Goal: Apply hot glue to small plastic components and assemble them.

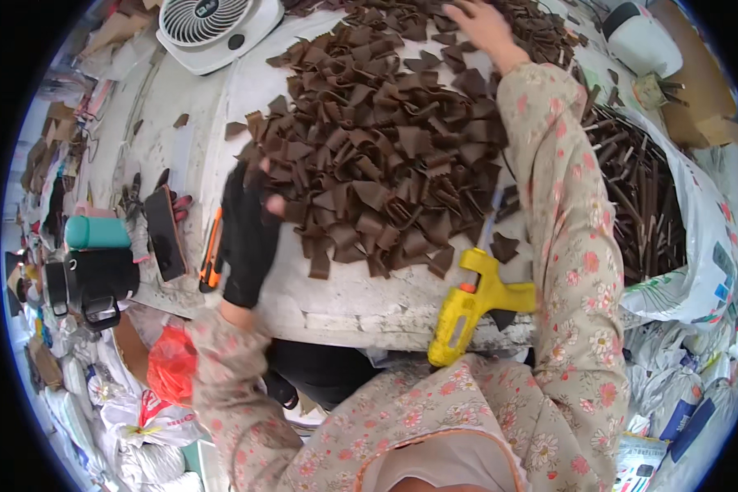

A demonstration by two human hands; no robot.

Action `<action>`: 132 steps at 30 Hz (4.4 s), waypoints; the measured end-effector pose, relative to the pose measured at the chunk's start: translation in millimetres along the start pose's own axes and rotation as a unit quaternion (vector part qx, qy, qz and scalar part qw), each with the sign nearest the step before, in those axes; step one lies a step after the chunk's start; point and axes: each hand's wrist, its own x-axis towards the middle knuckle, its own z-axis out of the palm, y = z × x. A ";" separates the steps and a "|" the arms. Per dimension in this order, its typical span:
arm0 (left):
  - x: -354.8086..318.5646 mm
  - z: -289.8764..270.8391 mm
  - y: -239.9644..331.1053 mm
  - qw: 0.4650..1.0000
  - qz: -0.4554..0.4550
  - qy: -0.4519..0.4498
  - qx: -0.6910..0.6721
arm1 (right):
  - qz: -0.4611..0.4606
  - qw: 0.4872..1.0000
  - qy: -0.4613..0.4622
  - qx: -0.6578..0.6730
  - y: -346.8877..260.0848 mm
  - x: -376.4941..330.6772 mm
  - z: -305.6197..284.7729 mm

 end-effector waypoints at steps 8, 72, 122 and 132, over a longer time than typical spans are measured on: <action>-28.0 24.4 4.4 0.987 -0.118 0.035 -0.100 | 0.070 0.983 0.062 -0.155 39.3 27.8 47.6; -188.9 -19.4 183.8 0.883 -0.205 0.022 -0.422 | 0.382 0.719 -0.148 0.561 -117.9 -577.3 -152.1; -204.6 -12.2 203.5 0.416 -0.470 -0.163 -0.761 | 0.029 0.858 -0.326 0.396 -161.7 -494.5 -208.6; -209.7 -28.5 213.9 0.712 -0.371 -0.074 -0.591 | 0.007 0.892 -0.361 0.273 -182.4 -481.5 -231.1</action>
